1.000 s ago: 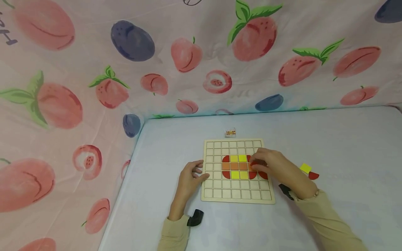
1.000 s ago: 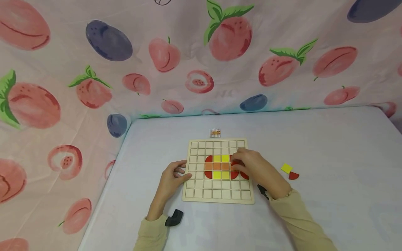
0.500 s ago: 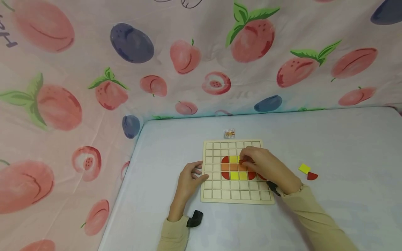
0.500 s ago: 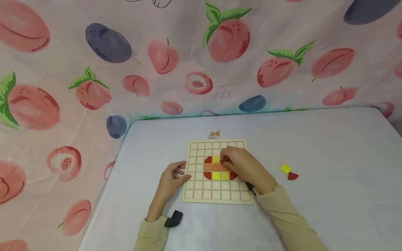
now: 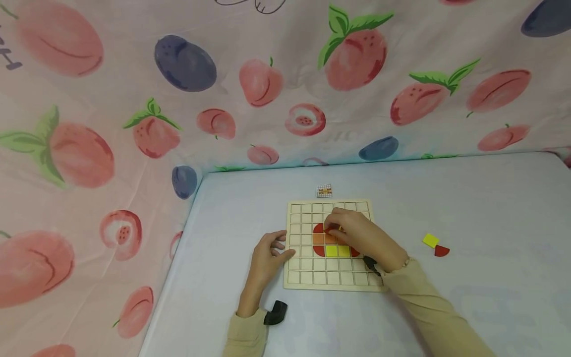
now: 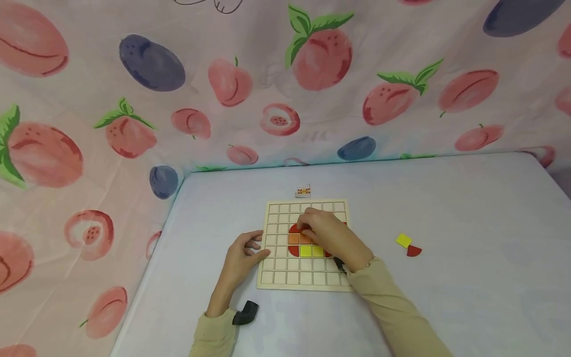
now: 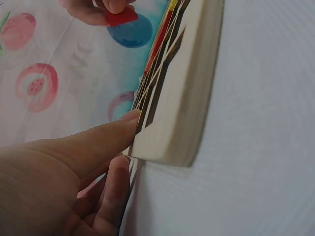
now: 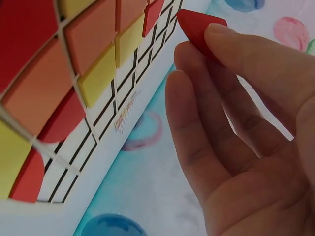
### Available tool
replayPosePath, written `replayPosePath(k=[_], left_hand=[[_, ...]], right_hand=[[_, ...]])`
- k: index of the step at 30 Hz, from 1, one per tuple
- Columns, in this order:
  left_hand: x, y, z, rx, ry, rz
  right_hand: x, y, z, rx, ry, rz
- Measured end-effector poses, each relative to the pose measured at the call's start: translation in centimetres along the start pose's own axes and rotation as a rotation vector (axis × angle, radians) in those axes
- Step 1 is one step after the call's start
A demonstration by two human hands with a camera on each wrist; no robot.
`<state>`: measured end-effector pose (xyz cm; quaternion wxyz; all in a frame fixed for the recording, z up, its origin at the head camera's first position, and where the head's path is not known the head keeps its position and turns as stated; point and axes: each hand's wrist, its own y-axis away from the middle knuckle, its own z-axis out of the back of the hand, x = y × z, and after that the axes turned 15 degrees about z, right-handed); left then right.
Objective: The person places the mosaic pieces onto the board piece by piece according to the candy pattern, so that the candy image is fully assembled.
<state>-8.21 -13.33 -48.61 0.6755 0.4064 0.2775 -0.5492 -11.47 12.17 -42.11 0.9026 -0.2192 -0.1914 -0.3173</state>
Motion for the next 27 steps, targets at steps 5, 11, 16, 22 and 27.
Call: replayPosePath(k=[5, 11, 16, 22, 27], left_hand=[[0.0, 0.0, 0.1, 0.003, -0.001, 0.004], [0.0, 0.0, 0.1, 0.01, 0.004, 0.003], [0.0, 0.1, 0.1, 0.012, 0.011, -0.002], [0.1, 0.0, 0.1, 0.014, 0.009, -0.004], [0.1, -0.1, 0.1, 0.012, 0.006, -0.008]], right_hand=[[-0.1, -0.8, -0.7, 0.017, 0.004, 0.003], [-0.1, -1.7, -1.4, 0.014, -0.026, 0.014], [-0.1, -2.2, -1.8, 0.01, -0.045, 0.034], [-0.3, -3.0, -2.4, 0.043, -0.043, -0.021], [-0.3, -3.6, -2.9, 0.038, -0.039, -0.04]])
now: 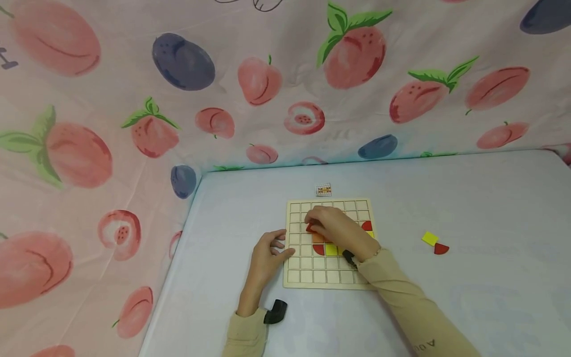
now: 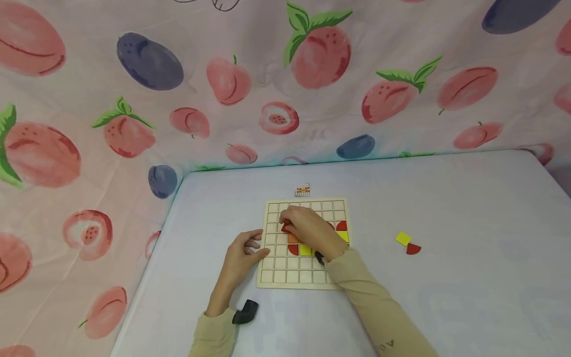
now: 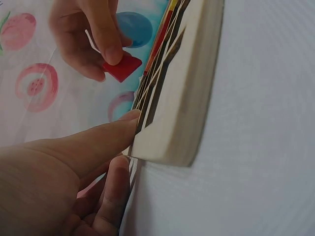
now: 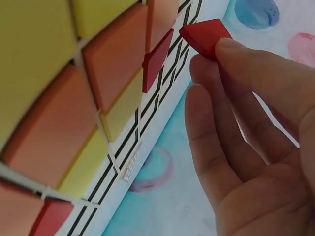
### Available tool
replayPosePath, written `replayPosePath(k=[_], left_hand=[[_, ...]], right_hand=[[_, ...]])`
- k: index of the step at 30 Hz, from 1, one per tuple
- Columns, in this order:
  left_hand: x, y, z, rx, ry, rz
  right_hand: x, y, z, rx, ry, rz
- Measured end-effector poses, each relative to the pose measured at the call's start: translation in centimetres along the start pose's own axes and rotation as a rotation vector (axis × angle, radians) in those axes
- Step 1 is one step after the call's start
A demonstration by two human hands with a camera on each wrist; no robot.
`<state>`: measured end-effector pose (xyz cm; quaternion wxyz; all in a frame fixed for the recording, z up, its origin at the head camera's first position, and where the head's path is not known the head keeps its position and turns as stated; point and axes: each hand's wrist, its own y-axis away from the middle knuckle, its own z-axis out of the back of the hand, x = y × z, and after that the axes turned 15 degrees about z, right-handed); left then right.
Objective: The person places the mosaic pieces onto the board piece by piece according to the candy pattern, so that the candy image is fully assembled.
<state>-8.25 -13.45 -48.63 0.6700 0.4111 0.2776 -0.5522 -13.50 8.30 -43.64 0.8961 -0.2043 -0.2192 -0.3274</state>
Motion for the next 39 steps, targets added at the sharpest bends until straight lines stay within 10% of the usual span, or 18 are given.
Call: replayPosePath(k=[39], left_hand=[[-0.2, 0.1, 0.0, 0.002, 0.007, 0.019]], right_hand=[[-0.1, -1.9, -1.2, 0.025, 0.012, -0.043]])
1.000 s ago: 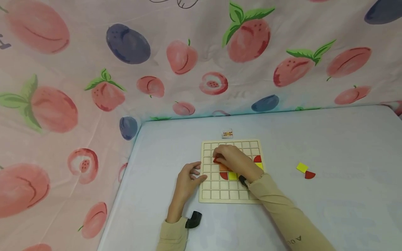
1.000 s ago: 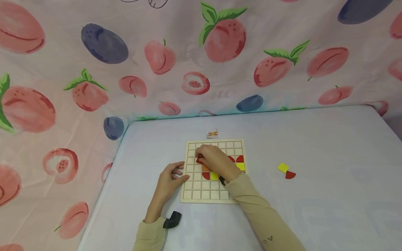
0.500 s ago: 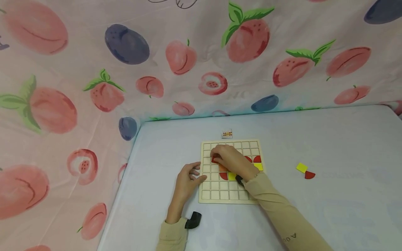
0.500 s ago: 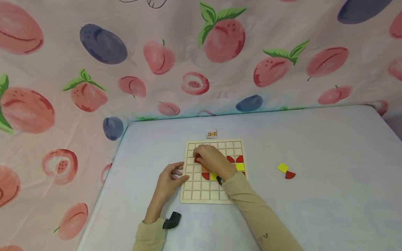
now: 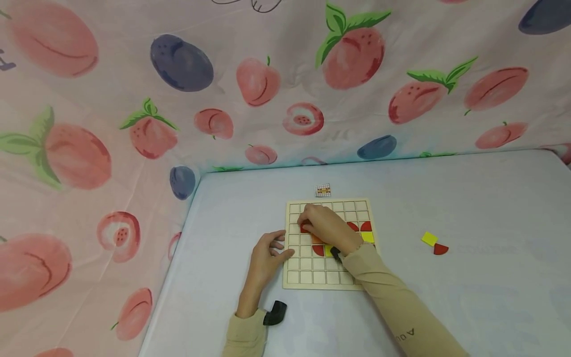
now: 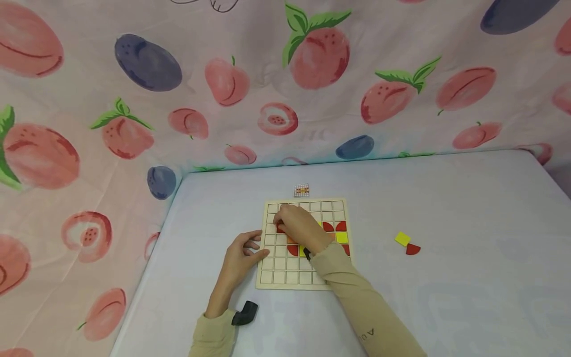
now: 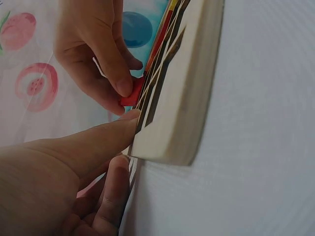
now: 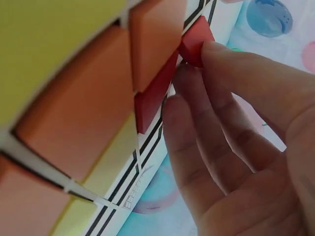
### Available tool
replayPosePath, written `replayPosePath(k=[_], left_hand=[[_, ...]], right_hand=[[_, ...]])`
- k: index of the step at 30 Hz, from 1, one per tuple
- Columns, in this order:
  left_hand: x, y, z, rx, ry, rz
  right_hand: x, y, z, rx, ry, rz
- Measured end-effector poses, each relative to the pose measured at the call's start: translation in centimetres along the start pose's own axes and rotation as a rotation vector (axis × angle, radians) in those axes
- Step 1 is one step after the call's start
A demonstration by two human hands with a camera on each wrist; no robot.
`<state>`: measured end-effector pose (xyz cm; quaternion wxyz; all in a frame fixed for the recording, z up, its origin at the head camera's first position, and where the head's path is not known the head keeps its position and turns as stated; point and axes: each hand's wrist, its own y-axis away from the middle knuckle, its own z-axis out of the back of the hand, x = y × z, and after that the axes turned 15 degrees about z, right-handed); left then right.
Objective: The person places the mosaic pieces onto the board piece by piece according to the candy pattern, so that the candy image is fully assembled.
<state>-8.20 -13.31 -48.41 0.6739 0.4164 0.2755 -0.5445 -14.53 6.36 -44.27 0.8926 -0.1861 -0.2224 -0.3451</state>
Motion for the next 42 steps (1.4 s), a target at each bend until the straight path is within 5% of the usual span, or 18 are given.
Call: replayPosePath(k=[24, 42], left_hand=[[0.2, 0.0, 0.0, 0.0, -0.011, -0.012], [0.1, 0.0, 0.0, -0.002, -0.006, -0.002]], right_hand=[[0.1, 0.6, 0.2, 0.039, 0.071, -0.003], [0.8, 3.9, 1.9, 0.03, 0.147, -0.019]])
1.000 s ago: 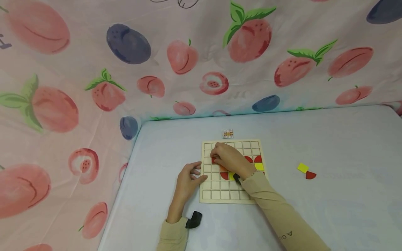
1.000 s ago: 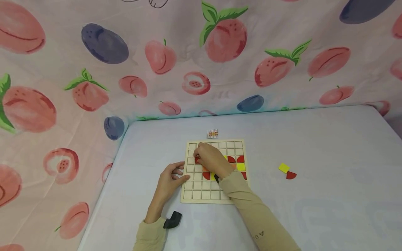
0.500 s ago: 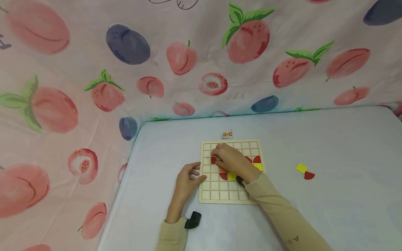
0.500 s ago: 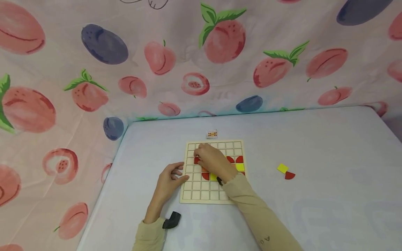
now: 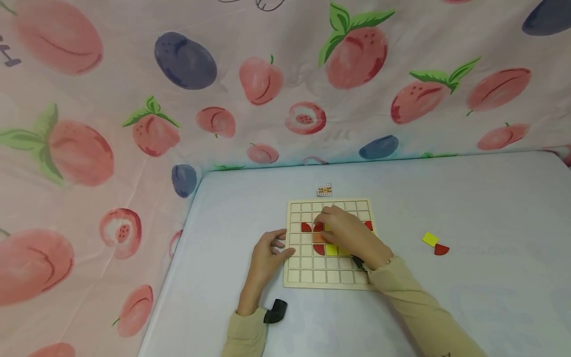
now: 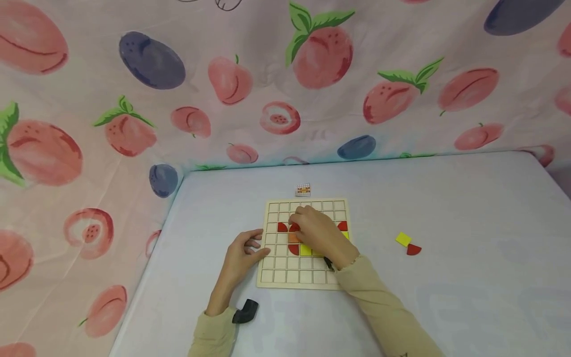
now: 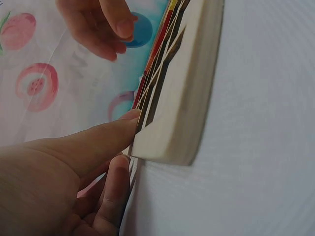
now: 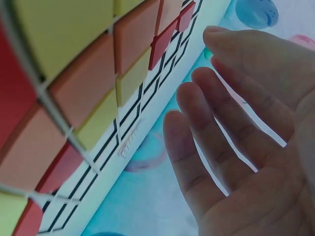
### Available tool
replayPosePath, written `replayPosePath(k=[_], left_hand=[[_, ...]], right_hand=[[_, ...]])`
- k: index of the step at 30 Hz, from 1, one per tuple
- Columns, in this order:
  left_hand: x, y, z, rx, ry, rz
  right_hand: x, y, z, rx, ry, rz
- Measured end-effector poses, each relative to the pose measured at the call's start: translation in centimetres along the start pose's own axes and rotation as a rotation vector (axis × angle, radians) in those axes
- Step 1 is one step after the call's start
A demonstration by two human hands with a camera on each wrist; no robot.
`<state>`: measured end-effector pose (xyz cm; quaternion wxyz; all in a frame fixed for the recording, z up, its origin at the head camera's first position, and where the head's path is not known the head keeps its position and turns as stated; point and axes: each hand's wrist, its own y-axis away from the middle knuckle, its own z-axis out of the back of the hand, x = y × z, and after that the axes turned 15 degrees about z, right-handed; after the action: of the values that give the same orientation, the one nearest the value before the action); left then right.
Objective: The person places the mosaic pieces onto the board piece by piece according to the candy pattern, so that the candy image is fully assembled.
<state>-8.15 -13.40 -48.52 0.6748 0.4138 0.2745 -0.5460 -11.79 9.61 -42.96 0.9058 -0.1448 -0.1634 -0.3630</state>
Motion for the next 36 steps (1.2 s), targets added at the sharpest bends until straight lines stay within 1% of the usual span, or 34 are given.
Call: replayPosePath(k=[6, 12, 19, 24, 29, 31, 36], left_hand=[[0.0, -0.1, -0.1, -0.01, -0.01, 0.013], [0.1, -0.1, -0.2, -0.016, -0.017, 0.011], [0.0, -0.1, -0.2, -0.015, -0.018, 0.007], [-0.2, -0.1, -0.1, -0.022, -0.025, 0.009], [-0.3, 0.0, 0.0, -0.021, -0.018, 0.015], [-0.2, 0.0, 0.0, -0.019, -0.017, 0.015], [0.0, 0.0, -0.1, -0.012, -0.01, 0.013]], right_hand=[[-0.3, 1.4, 0.7, -0.056, -0.003, 0.033], [-0.7, 2.8, 1.1, -0.086, 0.012, 0.027], [-1.4, 4.3, 1.1, -0.085, 0.047, -0.004], [-1.7, 5.2, 1.3, -0.094, 0.055, -0.048], [-1.9, 6.0, 1.5, -0.114, 0.054, -0.069], [-2.0, 6.4, 1.6, -0.111, 0.054, -0.08], [-2.4, 7.5, 1.9, -0.072, 0.072, -0.12]])
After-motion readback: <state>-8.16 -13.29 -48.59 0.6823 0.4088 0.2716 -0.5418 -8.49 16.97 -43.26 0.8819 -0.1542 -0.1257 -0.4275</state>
